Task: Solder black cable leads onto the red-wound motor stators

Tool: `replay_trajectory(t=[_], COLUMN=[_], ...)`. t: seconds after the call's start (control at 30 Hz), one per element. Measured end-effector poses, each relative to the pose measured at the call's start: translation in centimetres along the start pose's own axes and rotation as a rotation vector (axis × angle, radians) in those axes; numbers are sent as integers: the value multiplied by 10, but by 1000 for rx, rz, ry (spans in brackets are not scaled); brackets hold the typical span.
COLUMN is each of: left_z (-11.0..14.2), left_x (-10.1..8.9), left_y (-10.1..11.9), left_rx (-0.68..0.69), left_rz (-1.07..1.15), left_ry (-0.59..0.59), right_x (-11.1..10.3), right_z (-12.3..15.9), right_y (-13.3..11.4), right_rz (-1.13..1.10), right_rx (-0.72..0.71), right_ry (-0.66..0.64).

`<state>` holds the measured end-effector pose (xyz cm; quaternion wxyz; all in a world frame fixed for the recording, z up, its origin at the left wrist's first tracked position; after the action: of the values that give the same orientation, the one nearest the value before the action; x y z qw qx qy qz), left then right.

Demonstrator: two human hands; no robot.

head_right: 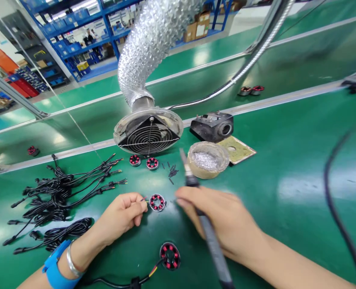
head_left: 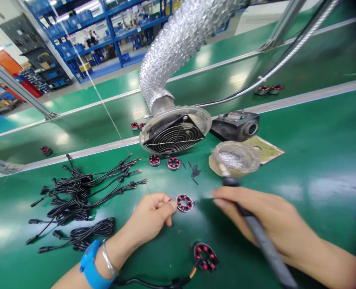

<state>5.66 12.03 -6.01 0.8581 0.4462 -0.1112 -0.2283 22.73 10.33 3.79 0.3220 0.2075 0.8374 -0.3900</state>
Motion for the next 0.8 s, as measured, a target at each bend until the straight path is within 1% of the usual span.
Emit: replay_trajectory(t=[0.03, 0.1, 0.17, 0.23, 0.33, 0.4, 0.5, 0.57, 0.63, 0.8], left_z=[1, 3, 6, 8, 9, 9, 9, 10, 10, 12], left_x=[-1, -4, -9, -14, -18, -18, -17, -15, -13, -13], left_y=[0, -1, -4, -6, -5, -1, 5, 4, 4, 8], left_rx=[-3, -2, -11, -24, -31, 5, 55, 56, 60, 100], left_rz=[20, 82, 123, 92, -39, -98, -127, -157, -201, -299], left_ry=[6, 28, 51, 63, 62, 62, 57, 45, 41, 61], right_x=[11, 32, 47, 54, 56, 54, 56, 61, 65, 65], right_z=[-8, -21, -30, -33, -31, -29, -25, -24, -22, -23], right_y=[-12, -27, -32, -31, -24, -22, -21, -20, -19, -16], right_rz=[-32, -66, -97, -143, -236, -285, -348, -393, -422, -433], right_rx=[-59, -122, -146, -141, -116, -117, -112, -89, -70, -67], right_ry=[-42, -105, -124, -115, -101, -111, -172, -226, -253, -211])
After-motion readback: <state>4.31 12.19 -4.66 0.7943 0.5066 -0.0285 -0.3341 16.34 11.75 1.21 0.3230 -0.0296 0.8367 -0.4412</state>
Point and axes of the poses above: each hand's wrist, its own z-axis away from the middle knuckle, its own x-axis out of the palm, y = z × x, the point moved 10 cm from there along -z, towards the middle knuckle, and after that the axes turned 6 degrees about -y, right-handed, at the moved point
